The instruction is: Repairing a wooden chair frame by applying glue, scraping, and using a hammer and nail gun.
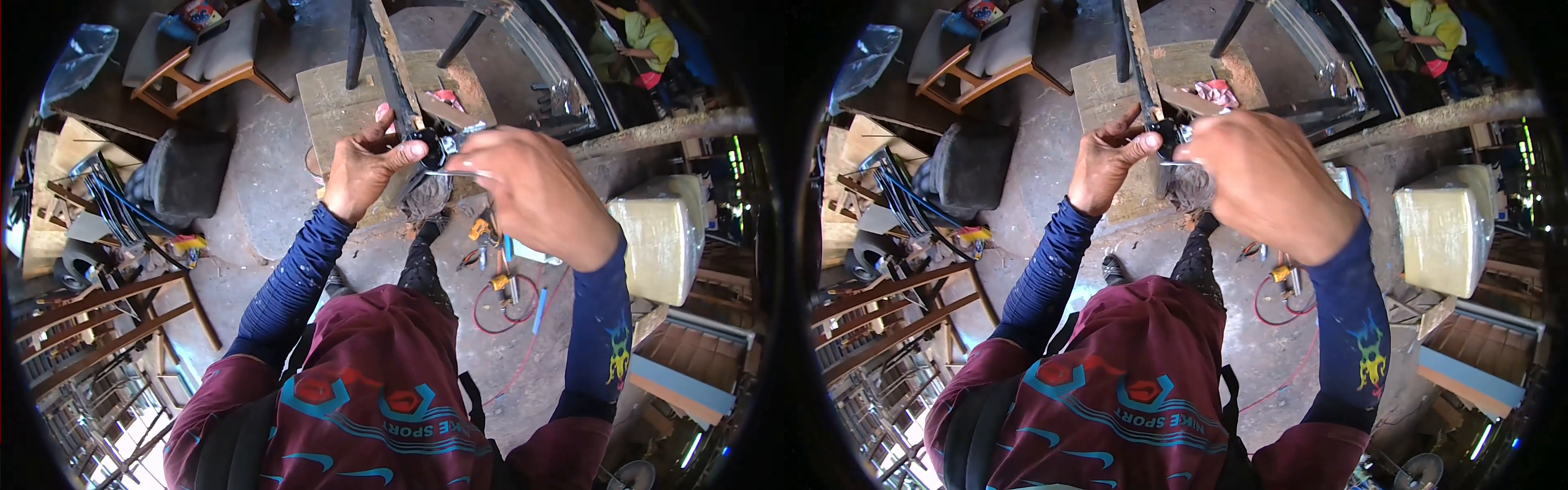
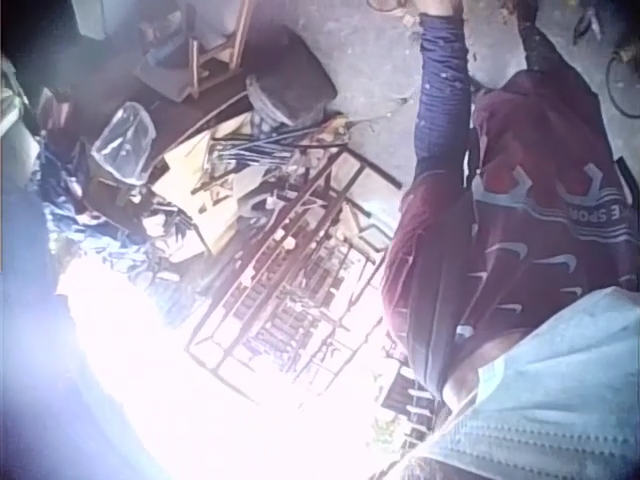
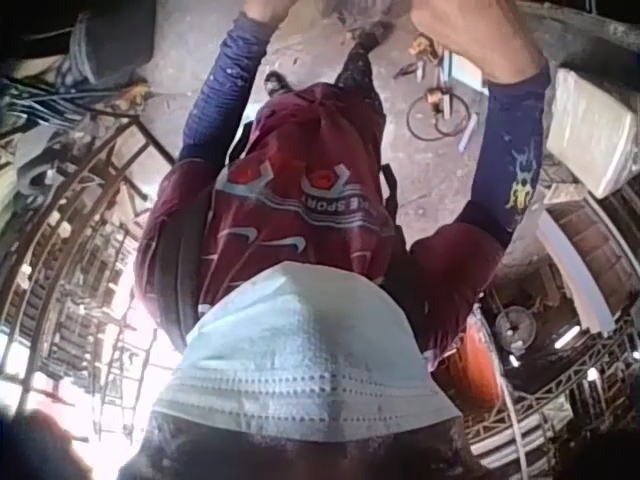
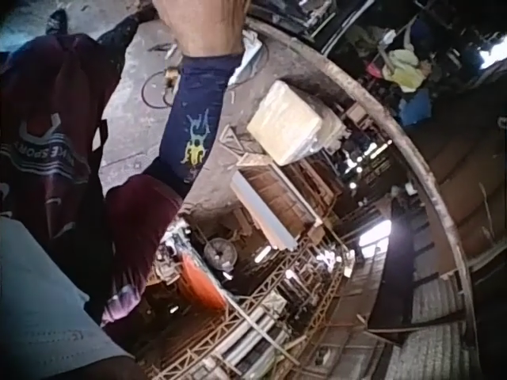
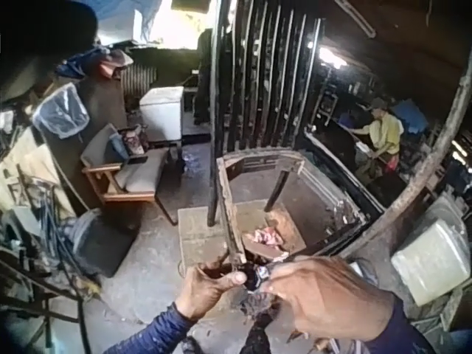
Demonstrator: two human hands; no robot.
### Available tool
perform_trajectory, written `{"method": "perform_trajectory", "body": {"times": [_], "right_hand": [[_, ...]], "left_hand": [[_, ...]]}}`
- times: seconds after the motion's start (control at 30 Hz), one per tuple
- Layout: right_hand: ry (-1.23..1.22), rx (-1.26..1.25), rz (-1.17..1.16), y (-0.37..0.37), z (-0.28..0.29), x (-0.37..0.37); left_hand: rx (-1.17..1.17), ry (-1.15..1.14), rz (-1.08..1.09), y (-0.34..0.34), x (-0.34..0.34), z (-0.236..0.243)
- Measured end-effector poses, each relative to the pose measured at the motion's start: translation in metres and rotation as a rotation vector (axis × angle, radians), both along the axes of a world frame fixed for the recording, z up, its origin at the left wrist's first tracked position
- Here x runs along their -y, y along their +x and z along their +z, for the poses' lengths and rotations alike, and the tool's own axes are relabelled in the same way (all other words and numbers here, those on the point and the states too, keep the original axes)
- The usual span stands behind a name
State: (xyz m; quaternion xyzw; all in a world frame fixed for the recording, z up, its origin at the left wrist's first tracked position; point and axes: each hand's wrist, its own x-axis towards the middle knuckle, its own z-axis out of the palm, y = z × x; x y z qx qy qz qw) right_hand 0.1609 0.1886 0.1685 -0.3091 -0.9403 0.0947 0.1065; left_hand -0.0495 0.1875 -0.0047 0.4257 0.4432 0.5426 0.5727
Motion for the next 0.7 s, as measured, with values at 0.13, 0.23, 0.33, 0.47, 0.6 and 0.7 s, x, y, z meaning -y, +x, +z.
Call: {"method": "perform_trajectory", "body": {"times": [0.13, 0.23, 0.33, 0.47, 0.6, 0.7], "right_hand": [[0.114, 0.161, -0.387, 0.023, 0.014, -0.014], [0.188, 0.143, -0.212, 0.034, 0.000, -0.027], [0.137, 0.269, -0.138, 0.039, -0.010, -0.036], [0.115, 0.216, -0.163, 0.045, 0.001, -0.043], [0.058, 0.329, -0.028, 0.041, 0.007, -0.052], [0.128, 0.255, -0.035, 0.030, 0.011, -0.062]], "left_hand": [[-0.074, -0.007, 0.015, 0.000, -0.001, 0.000], [0.019, -0.008, -0.018, 0.000, 0.000, 0.001], [0.032, -0.011, -0.025, -0.001, -0.002, 0.001], [0.009, -0.012, -0.029, -0.003, -0.002, 0.000], [0.114, -0.001, -0.035, -0.001, -0.001, 0.004], [0.054, -0.059, -0.028, -0.002, -0.001, 0.010]]}}
